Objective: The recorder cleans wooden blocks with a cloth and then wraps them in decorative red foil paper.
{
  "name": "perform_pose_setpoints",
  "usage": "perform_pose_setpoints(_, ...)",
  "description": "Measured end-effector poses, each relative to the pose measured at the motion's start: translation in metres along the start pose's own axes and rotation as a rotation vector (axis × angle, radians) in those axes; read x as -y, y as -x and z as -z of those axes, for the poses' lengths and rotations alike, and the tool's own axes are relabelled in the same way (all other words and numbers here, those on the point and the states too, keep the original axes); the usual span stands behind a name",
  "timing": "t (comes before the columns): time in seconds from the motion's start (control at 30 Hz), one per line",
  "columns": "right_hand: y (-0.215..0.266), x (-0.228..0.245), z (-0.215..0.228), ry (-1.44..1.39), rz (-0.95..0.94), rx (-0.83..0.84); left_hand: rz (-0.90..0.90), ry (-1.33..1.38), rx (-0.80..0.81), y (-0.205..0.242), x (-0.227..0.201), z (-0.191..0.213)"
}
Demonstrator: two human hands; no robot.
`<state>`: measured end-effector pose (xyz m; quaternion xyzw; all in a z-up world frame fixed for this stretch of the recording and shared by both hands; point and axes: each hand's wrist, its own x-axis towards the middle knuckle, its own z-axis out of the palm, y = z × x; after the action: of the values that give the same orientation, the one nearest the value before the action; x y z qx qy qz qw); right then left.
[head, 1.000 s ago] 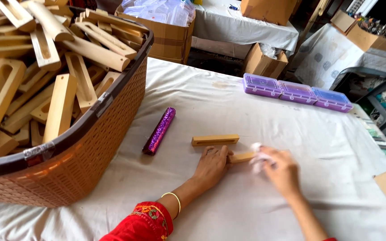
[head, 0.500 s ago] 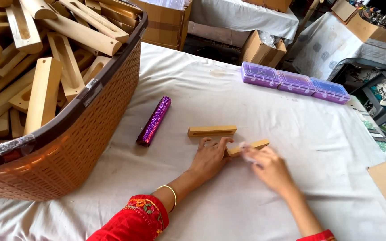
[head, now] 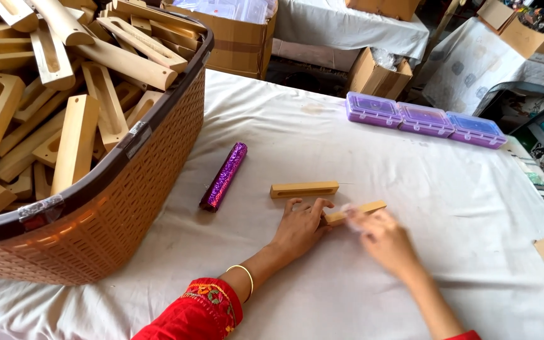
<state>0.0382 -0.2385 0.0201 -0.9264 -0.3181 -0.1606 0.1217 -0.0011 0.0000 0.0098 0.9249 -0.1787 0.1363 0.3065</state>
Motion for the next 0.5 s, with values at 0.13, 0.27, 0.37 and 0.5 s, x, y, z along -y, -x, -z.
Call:
perform_pose_setpoints(0.13,-0.005,0.010,-0.003,-0.040,0.105,0.050,-0.011,-0.037,-0.040,0.000,0.004,-0.003)
perform_pose_setpoints(0.27,-0.005,-0.027,0.010,0.023,-0.063,0.055,-0.013,0.010,-0.026,0.001,-0.001,0.003)
perform_pose_setpoints(0.37,0.006,-0.060,0.020,0.132,-0.297,0.095,0.007,0.012,0.003,0.002,-0.005,0.005)
perform_pose_setpoints(0.5,0.012,-0.077,0.028,0.281,-0.522,0.215,-0.058,-0.093,-0.081,0.001,0.009,-0.011)
